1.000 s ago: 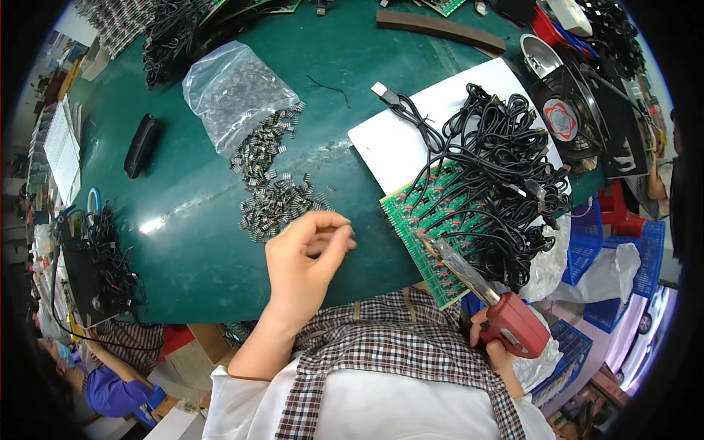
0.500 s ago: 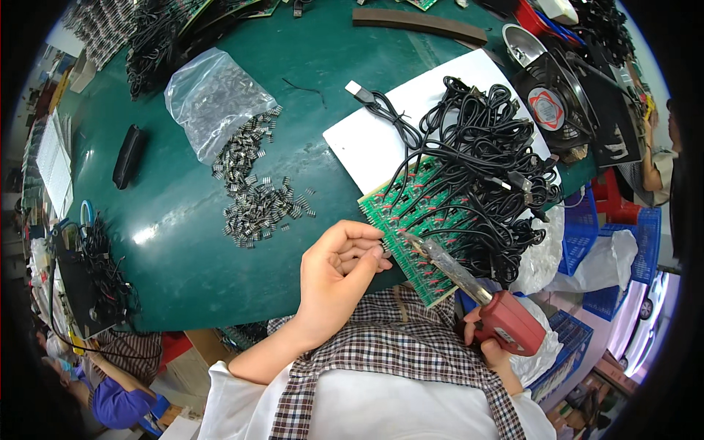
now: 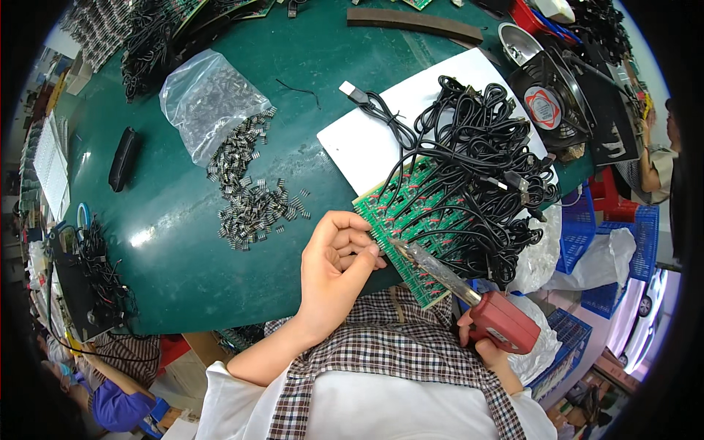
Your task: The person assembles electronics by picking up electronic components by hand, positioning them onto circuit boards, and soldering them using a soldering gun, then sets completed circuit boards into a box.
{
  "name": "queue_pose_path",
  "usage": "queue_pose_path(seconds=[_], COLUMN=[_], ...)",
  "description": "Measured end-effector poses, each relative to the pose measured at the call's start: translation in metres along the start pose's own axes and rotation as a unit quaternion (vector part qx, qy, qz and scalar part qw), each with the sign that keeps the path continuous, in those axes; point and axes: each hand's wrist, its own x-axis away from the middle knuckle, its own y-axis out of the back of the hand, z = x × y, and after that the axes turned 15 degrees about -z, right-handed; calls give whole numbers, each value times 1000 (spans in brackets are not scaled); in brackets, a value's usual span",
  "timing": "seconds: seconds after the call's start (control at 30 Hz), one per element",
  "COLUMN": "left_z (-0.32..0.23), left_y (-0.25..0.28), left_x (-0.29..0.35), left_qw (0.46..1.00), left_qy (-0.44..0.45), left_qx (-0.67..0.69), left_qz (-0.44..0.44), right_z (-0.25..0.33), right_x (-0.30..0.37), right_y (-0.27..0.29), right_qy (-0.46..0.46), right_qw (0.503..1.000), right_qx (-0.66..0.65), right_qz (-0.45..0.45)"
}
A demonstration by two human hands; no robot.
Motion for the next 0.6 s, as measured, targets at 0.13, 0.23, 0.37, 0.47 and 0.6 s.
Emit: queue_pose_path(seconds=[0.13, 0.23, 0.37, 0.47, 0.6], left_z=[2, 2, 3, 3, 3], left_y=[0, 0, 0, 0, 0], left_x=[0, 0, -1, 0, 0], left_qw=[1000, 1000, 1000, 1000, 1000], left_qy=[-6, -9, -7, -9, -11], left_qx=[2, 3, 2, 2, -4], left_qz=[-1, -2, -1, 1, 2], right_z=[1, -2, -10, -14, -16], right_x=[-3, -1, -3, -3, 0], right_y=[3, 6, 12, 15, 18], right_qy=[-13, -19, 16, 31, 2], right_qw=[1000, 999, 998, 997, 999], right_qx=[12, 21, 55, 64, 43], right_qz=[26, 28, 14, 20, 5])
